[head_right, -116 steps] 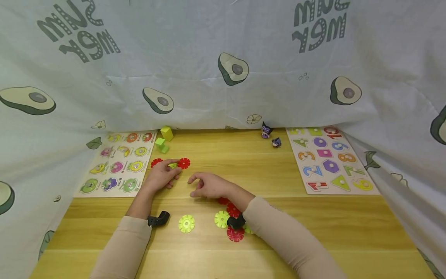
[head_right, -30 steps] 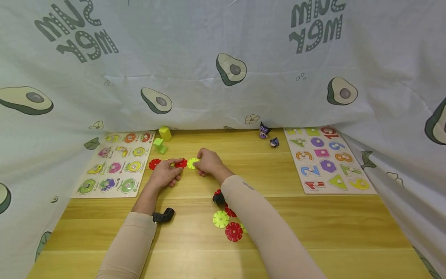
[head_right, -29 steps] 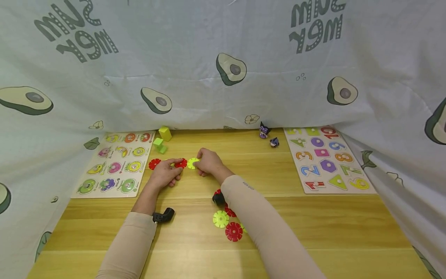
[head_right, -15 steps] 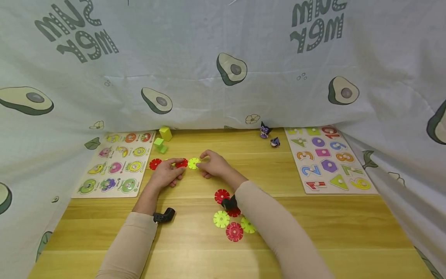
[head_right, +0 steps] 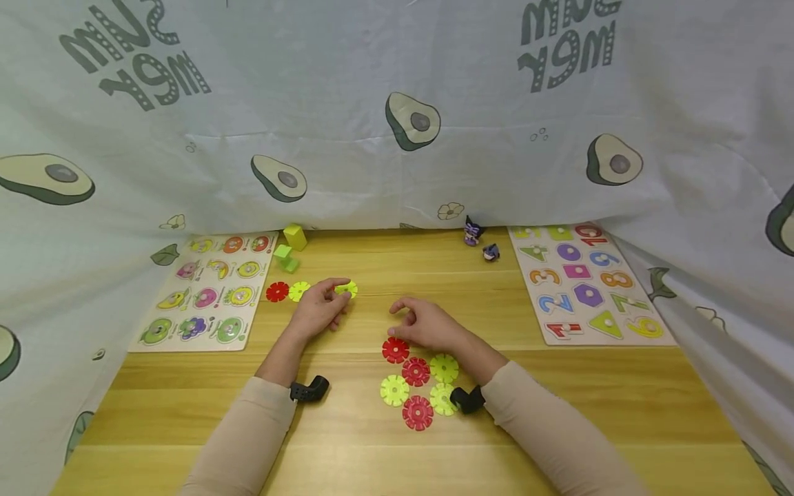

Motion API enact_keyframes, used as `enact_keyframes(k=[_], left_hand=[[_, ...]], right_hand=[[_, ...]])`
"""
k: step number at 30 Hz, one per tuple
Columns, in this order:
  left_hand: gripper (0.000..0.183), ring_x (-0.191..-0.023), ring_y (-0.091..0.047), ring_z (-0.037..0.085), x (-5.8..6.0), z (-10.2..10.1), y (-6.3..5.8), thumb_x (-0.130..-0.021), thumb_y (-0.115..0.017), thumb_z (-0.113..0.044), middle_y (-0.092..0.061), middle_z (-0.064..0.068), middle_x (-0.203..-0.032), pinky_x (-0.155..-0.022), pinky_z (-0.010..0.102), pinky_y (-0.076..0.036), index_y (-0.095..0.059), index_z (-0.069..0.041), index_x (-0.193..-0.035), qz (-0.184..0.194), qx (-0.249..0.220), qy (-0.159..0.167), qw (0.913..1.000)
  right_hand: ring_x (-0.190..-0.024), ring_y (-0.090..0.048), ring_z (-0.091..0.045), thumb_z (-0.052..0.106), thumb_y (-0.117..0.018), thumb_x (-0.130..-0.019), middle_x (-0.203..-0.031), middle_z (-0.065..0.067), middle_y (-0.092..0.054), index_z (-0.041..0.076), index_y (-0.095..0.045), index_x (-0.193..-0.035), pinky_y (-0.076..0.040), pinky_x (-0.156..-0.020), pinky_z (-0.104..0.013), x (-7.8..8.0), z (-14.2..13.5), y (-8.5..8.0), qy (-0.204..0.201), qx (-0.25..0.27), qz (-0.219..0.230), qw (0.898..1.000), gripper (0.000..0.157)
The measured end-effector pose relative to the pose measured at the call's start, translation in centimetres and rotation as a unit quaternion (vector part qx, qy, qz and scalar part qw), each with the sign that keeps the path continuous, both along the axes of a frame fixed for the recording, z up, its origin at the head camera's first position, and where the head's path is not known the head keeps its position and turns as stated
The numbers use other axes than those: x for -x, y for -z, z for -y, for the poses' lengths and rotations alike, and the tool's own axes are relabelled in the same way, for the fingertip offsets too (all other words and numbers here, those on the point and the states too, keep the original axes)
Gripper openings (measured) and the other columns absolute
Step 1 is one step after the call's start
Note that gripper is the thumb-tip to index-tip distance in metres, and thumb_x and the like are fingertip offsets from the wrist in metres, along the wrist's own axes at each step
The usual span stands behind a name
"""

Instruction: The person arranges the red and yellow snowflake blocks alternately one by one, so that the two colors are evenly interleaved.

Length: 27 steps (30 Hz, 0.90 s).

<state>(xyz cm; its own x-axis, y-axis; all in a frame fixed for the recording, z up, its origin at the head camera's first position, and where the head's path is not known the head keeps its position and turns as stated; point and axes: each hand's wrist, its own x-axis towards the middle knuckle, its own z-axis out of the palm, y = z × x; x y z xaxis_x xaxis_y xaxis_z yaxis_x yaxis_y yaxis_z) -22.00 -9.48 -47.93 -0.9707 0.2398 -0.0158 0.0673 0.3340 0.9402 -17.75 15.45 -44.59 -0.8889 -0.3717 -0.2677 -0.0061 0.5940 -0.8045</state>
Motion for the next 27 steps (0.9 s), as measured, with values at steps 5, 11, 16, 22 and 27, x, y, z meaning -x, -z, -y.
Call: enact_keyframes(k=[5, 11, 16, 22, 27], left_hand=[[0.044, -0.036, -0.050, 0.021, 0.1, -0.7, 0.0, -0.090, -0.060, -0.026, -0.058, 0.006, -0.058, -0.035, 0.034, -0.046, -0.051, -0.014, -0.131, 0.000, 0.071, -0.040, 0.9967], [0.045, -0.035, -0.050, 0.019, 0.1, -1.2, -0.3, -0.089, -0.059, -0.025, -0.059, 0.006, -0.056, -0.035, 0.033, -0.046, -0.050, -0.013, -0.132, 0.020, 0.091, -0.058, 0.9940], [0.043, -0.035, -0.050, 0.018, 0.1, -1.3, -0.4, -0.089, -0.060, -0.024, -0.058, 0.006, -0.056, -0.035, 0.032, -0.046, -0.052, -0.015, -0.131, 0.033, 0.099, -0.063, 0.9925], [0.040, -0.034, -0.049, 0.018, 0.2, -1.2, -0.4, -0.089, -0.060, -0.024, -0.058, 0.006, -0.055, -0.034, 0.031, -0.045, -0.054, -0.015, -0.128, 0.044, 0.104, -0.064, 0.9916], [0.039, -0.034, -0.049, 0.018, 0.2, -1.3, -0.4, -0.089, -0.060, -0.023, -0.058, 0.006, -0.055, -0.034, 0.031, -0.044, -0.055, -0.014, -0.127, 0.036, 0.106, -0.064, 0.9917]], right_hand=[[-0.060, -0.049, -0.015, 0.033, -0.076, -0.076, -0.077, -0.001, -0.056, 0.018, -0.059, -0.111, -0.044, -0.050, -0.027, -1.6, -1.0, 0.3, -0.060, -0.040, -0.037, 0.997, 0.041], [-0.062, -0.046, -0.014, 0.036, -0.077, -0.074, -0.077, -0.001, -0.052, 0.022, -0.061, -0.109, -0.040, -0.051, -0.027, -2.3, -1.1, 0.3, -0.088, -0.057, -0.061, 0.993, 0.041], [-0.064, -0.045, -0.013, 0.039, -0.077, -0.073, -0.078, 0.000, -0.049, 0.026, -0.061, -0.108, -0.038, -0.053, -0.027, -2.4, -0.8, 0.4, -0.094, -0.097, -0.080, 0.988, 0.041], [-0.066, -0.045, -0.015, 0.036, -0.078, -0.073, -0.078, 0.000, -0.048, 0.027, -0.060, -0.106, -0.038, -0.053, -0.028, -2.5, -0.5, 0.4, -0.084, -0.111, -0.076, 0.987, 0.039], [-0.066, -0.046, -0.016, 0.030, -0.080, -0.071, -0.080, -0.001, -0.049, 0.027, -0.057, -0.101, -0.039, -0.052, -0.029, -2.6, -0.5, 0.3, -0.070, -0.093, -0.063, 0.991, 0.038]])
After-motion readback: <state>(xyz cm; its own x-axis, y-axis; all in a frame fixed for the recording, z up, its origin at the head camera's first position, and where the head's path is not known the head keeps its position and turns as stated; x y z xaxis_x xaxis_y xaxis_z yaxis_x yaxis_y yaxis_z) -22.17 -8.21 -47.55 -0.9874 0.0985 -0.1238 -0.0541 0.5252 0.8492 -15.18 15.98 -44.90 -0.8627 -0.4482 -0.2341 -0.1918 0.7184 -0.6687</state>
